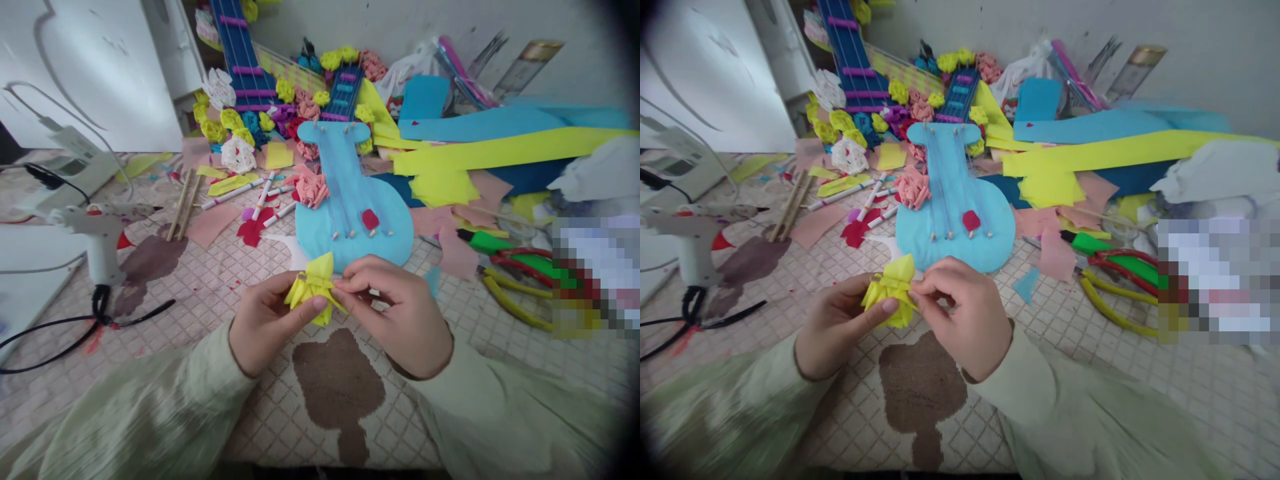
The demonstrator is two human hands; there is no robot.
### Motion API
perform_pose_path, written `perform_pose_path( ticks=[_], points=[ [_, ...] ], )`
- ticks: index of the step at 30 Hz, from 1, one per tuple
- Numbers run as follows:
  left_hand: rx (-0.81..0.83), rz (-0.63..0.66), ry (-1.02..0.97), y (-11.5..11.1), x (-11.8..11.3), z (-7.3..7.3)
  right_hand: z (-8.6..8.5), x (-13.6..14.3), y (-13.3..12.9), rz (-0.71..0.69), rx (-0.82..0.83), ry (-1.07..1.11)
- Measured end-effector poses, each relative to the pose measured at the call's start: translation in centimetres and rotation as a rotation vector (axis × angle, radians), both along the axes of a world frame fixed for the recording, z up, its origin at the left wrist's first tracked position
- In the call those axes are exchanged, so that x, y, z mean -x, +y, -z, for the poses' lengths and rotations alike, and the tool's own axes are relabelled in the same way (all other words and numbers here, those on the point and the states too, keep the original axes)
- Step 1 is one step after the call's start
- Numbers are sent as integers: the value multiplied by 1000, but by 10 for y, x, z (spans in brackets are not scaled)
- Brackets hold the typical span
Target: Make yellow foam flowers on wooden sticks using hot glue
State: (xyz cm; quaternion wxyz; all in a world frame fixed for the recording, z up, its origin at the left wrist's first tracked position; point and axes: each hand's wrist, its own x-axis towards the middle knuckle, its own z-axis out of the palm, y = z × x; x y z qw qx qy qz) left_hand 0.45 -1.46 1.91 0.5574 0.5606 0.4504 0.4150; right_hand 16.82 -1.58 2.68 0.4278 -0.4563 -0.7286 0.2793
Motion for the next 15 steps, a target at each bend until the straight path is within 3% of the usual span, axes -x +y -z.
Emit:
perform_pose_path(
  ticks=[8, 15],
  points=[
    [126, -9, -173, 3, 2, 6, -3, 0, 1, -9, -219, -122],
    [163, -9, -255, 3, 2, 7, -4, 0, 0, 52, -230, -128]
  ],
)
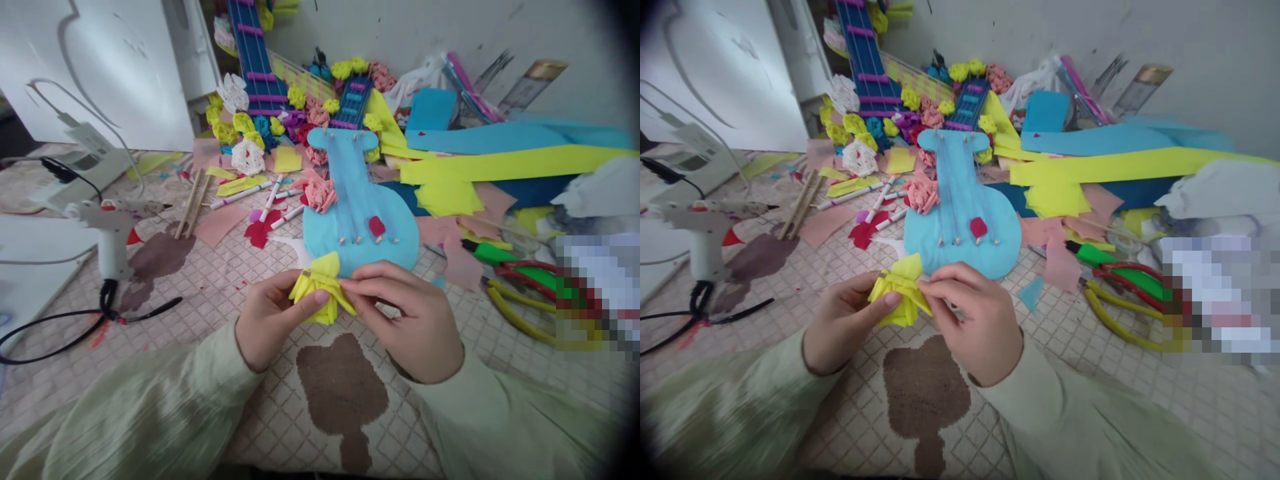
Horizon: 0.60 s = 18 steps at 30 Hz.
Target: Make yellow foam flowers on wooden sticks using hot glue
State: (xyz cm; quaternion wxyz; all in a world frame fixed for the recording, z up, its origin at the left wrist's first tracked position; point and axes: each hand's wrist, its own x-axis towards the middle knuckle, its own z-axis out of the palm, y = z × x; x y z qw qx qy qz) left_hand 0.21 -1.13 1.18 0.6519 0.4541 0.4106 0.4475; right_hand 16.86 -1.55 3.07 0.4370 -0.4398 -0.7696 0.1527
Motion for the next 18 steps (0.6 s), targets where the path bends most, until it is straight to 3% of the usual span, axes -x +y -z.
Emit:
perform_pose_path(
  ticks=[18],
  points=[
    [52, -28, -6, 4, 2, 1, -2, 2, -1, 2, -185, -115]
  ],
)
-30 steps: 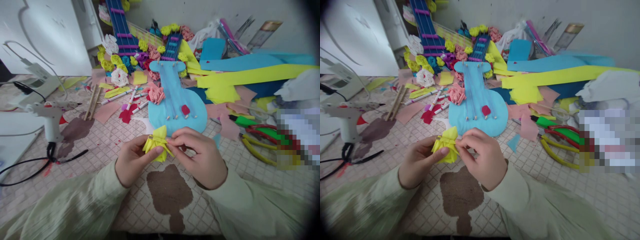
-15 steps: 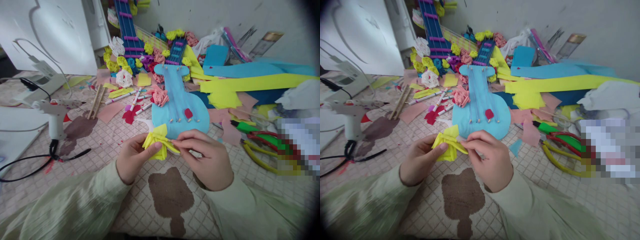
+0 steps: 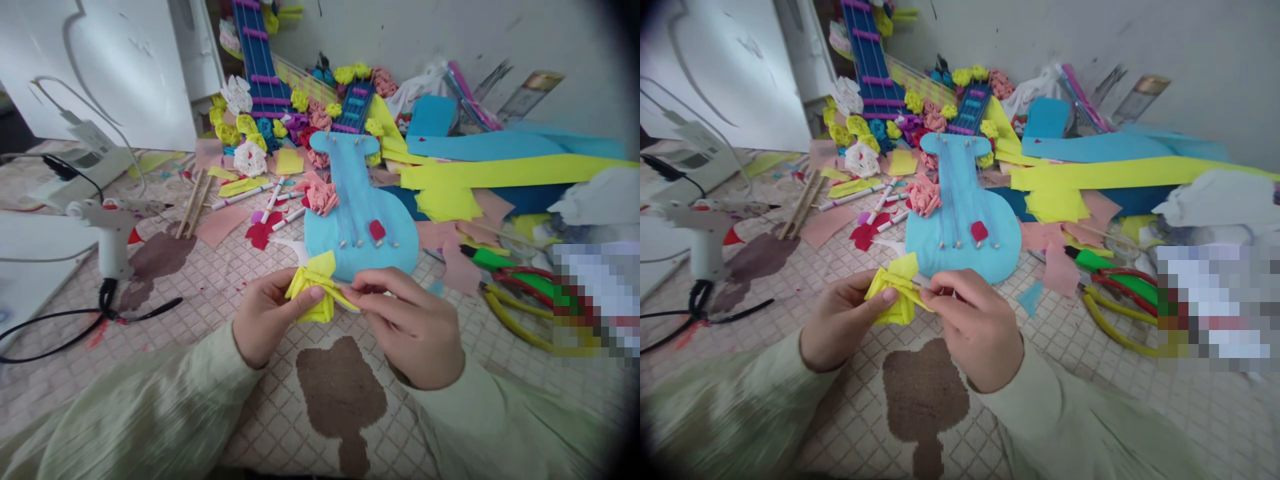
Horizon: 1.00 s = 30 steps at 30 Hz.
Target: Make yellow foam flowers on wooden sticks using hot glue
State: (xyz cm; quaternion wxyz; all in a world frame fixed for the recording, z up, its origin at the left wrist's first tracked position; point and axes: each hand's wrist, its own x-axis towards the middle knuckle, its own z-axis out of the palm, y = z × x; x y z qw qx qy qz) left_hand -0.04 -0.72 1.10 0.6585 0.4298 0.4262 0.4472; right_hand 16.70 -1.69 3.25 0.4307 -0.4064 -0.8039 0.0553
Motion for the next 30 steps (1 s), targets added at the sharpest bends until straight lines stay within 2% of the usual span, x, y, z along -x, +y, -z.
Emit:
perform_pose_path(
  ticks=[7, 14, 19, 24, 30],
  points=[
    [-29, 27, 4, -1, 1, 0, -1, -5, 2, -54, 2, 10],
    [-91, -50, 43, -1, 1, -7, -4, -10, 3, 5, 47, 24],
    [-112, -39, 80, 0, 2, -7, -4, -11, 4, -39, 51, 11],
    [-141, -46, 81, 1, 1, -7, -4, -13, 8, -45, -8, -20],
    [-210, -139, 41, 1, 3, -2, -6, -23, 16, -8, -163, -153]
  ],
)
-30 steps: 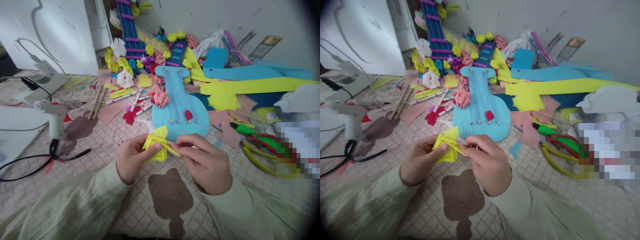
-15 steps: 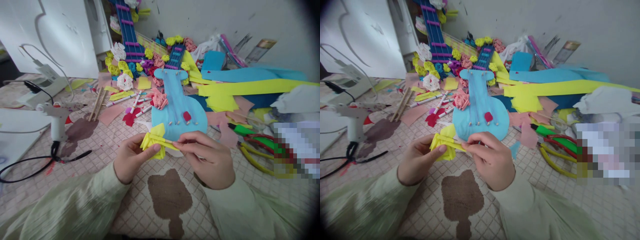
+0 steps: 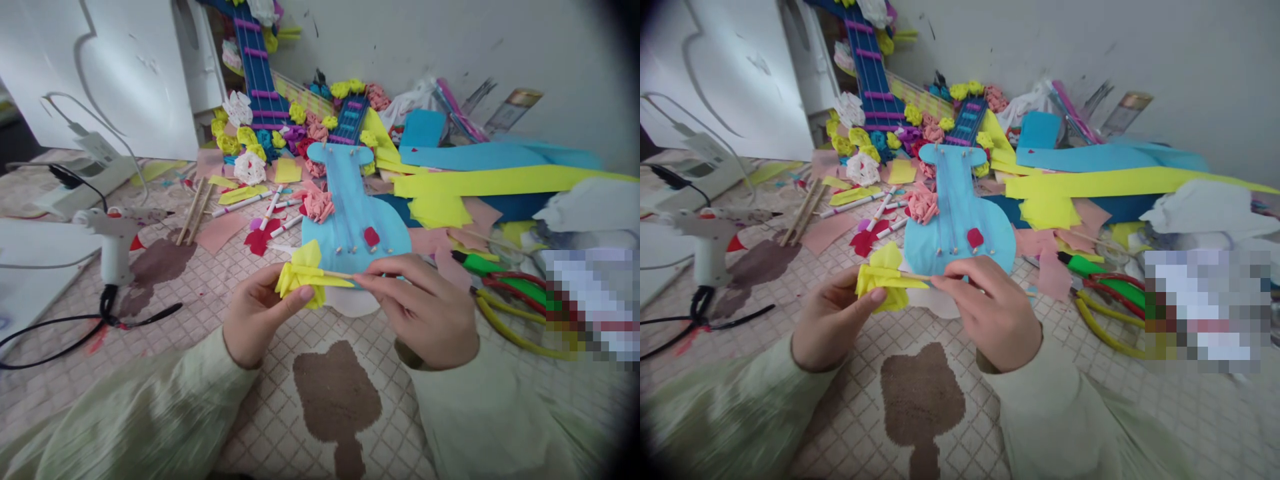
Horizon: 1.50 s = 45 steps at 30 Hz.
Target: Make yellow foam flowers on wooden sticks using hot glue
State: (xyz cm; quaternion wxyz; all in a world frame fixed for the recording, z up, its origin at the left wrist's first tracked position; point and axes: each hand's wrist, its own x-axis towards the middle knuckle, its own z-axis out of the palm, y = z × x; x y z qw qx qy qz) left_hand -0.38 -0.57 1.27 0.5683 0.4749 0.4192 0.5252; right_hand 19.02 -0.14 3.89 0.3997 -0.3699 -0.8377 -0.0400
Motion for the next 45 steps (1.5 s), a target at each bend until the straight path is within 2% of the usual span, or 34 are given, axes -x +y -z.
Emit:
perform_pose_path(
  ticks=[4, 6, 10, 14, 20, 26, 31, 36, 41, 45],
  points=[
    [-15, -38, 0, 0, 3, 2, -5, -7, 3, -14, -2, -31],
    [-25, -48, -9, 0, 3, 1, -8, -7, 2, 32, 41, 27],
    [-30, 6, -21, -2, -2, 0, -9, -2, -4, 89, 327, 273],
    [-36, 129, -19, -6, -8, -1, -2, 8, -10, -27, 628, 372],
    [-6, 158, -71, -7, -8, -1, 6, 14, -10, -22, 762, 374],
    [2, 176, -80, -8, -8, -5, -3, 11, -12, -162, 988, 571],
    [46, 280, -51, -9, -8, -7, -5, 13, -11, -158, 1048, 591],
    [61, 320, -53, -9, -7, -8, -2, 13, -8, -145, 1127, 589],
    [94, 285, -81, -8, -8, -10, -4, 14, -8, -171, 1252, 592],
    [70, 231, -39, -8, -7, -8, -5, 15, -8, -169, 1252, 595]
  ],
)
